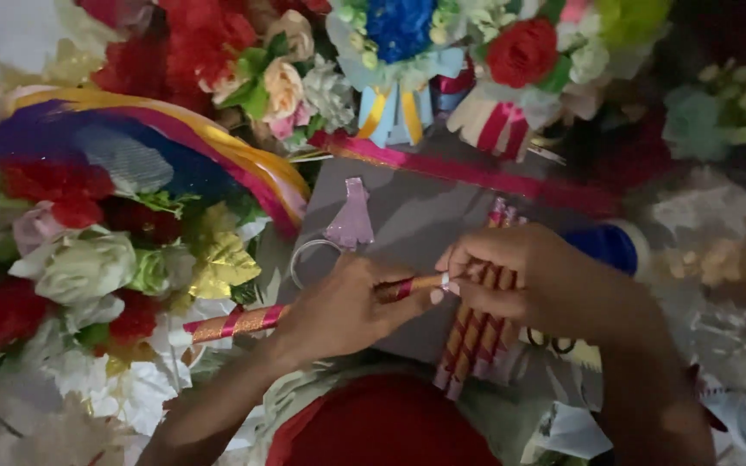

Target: The person decorates a red and white striped candy cane by wrapping a gold glitter ribbon around it. They use scissors to cut a piece of double-sided tape, apply it to the ribbon, and then wrap the ribbon around the candy cane. Finally, they attach a small pink glitter dress cutout to the top of the candy cane.

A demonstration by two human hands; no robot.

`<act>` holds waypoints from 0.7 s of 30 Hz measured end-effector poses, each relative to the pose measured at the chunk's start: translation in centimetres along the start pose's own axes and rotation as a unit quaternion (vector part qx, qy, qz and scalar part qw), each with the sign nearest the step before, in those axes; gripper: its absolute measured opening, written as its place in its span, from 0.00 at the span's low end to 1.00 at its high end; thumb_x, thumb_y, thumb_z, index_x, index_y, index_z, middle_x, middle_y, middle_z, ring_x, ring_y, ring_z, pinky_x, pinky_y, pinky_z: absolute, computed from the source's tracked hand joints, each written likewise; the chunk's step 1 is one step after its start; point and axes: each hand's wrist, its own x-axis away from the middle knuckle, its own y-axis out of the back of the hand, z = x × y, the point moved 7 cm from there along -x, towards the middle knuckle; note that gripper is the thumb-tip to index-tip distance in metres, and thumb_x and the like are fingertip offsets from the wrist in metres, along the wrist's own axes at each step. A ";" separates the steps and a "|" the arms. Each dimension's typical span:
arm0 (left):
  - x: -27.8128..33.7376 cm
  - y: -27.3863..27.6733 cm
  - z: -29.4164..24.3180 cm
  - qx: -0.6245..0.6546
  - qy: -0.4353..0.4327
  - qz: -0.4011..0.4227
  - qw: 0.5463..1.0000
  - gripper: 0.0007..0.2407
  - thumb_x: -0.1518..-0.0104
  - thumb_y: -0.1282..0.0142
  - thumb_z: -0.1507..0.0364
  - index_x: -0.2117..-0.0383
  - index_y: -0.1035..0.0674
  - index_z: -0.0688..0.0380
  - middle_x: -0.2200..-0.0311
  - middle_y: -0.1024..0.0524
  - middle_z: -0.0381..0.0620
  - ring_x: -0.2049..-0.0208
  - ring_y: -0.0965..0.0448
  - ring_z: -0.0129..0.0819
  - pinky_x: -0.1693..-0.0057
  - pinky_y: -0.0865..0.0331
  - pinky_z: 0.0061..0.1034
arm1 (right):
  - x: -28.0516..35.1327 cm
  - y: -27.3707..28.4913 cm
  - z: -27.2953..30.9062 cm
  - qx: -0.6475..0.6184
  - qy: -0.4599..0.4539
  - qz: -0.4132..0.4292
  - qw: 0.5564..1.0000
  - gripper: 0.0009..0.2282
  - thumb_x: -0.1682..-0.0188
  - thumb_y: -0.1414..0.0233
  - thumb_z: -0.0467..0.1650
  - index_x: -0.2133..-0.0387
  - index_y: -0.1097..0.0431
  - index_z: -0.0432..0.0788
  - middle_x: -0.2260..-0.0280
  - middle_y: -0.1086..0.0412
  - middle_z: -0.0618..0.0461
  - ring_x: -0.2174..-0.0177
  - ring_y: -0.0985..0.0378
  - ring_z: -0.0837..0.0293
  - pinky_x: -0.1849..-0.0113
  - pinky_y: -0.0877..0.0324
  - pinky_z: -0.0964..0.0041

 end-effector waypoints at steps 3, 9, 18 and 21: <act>0.0 0.3 -0.1 -0.028 0.039 0.021 0.999 0.15 0.38 0.47 0.59 0.68 0.11 0.52 0.92 0.45 0.34 0.88 0.52 0.22 0.77 0.58 0.29 | -1.0 0.0 0.5 -0.025 0.000 0.054 0.998 0.07 0.49 0.45 0.35 0.68 0.19 0.49 0.79 0.23 0.58 0.83 0.28 0.63 0.77 0.35 0.66; -0.2 0.2 0.1 -0.017 -0.027 0.030 0.999 0.15 0.37 0.49 0.61 0.56 0.13 0.55 0.93 0.41 0.34 0.91 0.49 0.22 0.80 0.55 0.26 | -2.0 0.0 0.8 -0.032 0.066 0.068 0.995 0.04 0.53 0.44 0.30 0.72 0.20 0.45 0.79 0.24 0.59 0.81 0.31 0.64 0.76 0.38 0.65; -0.6 -0.1 0.7 -0.033 0.013 0.048 0.998 0.14 0.38 0.48 0.59 0.62 0.13 0.51 0.91 0.42 0.33 0.88 0.47 0.21 0.77 0.53 0.27 | -2.5 -0.3 0.6 -0.012 0.063 0.082 0.995 0.06 0.57 0.48 0.32 0.73 0.24 0.44 0.73 0.20 0.56 0.73 0.20 0.62 0.68 0.27 0.65; -0.6 -0.1 0.3 -0.019 -0.014 0.036 0.999 0.17 0.35 0.48 0.60 0.80 0.21 0.53 0.90 0.46 0.32 0.87 0.50 0.22 0.76 0.55 0.26 | -2.6 -0.6 0.3 0.008 0.010 0.090 0.996 0.07 0.54 0.46 0.34 0.78 0.26 0.46 0.77 0.25 0.58 0.75 0.26 0.63 0.68 0.32 0.65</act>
